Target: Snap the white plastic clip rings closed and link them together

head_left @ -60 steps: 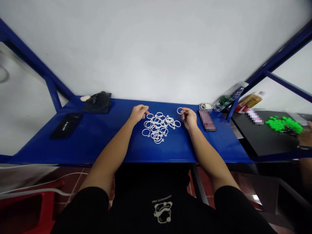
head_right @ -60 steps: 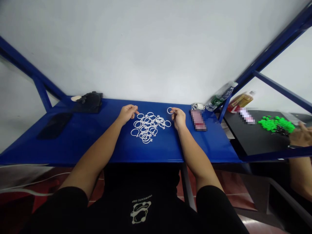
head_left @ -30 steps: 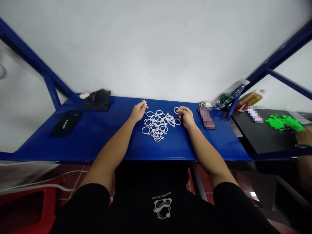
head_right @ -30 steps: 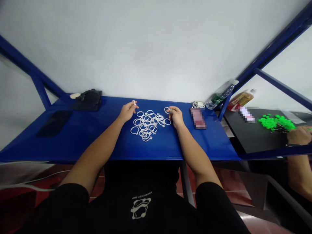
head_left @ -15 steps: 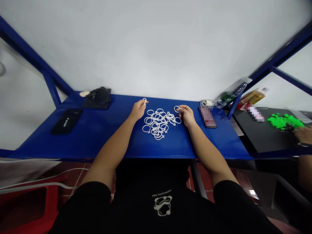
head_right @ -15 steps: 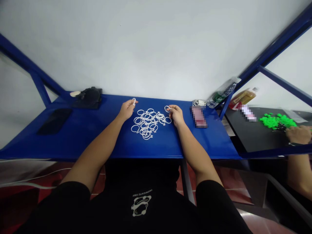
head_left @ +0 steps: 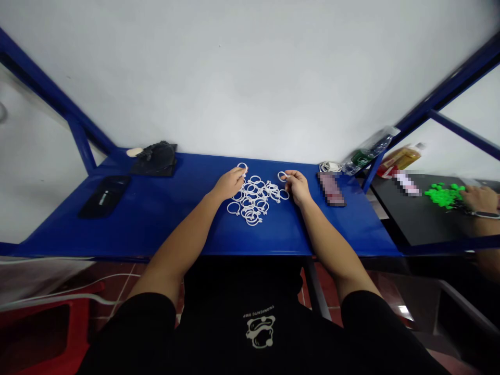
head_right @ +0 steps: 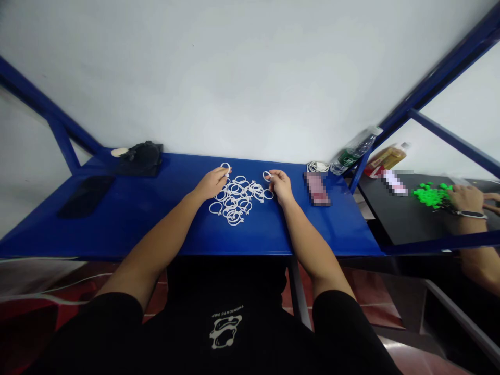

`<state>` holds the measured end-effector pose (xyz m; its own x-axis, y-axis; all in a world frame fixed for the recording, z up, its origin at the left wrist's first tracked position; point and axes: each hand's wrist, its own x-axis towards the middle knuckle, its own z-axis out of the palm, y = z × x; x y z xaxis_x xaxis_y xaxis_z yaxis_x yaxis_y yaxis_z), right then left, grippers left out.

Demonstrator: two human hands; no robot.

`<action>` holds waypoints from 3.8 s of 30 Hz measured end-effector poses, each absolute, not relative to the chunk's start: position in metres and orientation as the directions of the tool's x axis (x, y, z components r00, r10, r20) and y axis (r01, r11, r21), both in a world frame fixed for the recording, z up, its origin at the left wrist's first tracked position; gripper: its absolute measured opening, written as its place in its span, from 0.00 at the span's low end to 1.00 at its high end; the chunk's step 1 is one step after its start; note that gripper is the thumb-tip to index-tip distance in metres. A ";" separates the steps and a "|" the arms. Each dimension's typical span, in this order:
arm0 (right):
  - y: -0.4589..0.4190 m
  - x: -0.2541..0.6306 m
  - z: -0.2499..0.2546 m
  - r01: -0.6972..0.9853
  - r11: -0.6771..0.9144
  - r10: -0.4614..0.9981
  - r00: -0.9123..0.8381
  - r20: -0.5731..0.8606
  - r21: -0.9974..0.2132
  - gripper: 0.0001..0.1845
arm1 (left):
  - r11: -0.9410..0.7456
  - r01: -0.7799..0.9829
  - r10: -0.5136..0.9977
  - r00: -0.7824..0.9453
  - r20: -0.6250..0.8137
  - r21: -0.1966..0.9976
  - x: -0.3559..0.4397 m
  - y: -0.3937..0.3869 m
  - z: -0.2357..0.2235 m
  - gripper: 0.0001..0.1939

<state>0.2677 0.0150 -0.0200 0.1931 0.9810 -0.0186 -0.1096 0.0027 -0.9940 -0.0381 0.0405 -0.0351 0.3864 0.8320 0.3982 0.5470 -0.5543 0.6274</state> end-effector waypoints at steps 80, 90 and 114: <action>-0.042 0.194 0.001 0.749 0.654 0.745 -0.614 0.260 -0.105 0.31 | -0.391 0.706 0.902 0.167 0.397 0.591 -0.049 0.045 -0.031 0.17; -0.004 0.282 -0.021 0.905 0.276 0.958 -0.286 0.019 -0.324 0.75 | -0.343 0.661 0.921 0.097 0.378 0.667 -0.053 0.051 -0.037 0.15; 0.013 0.267 -0.036 0.821 0.377 0.926 -0.330 0.182 -0.429 0.51 | -0.232 0.397 0.954 -0.085 0.287 0.888 -0.052 0.054 -0.038 0.13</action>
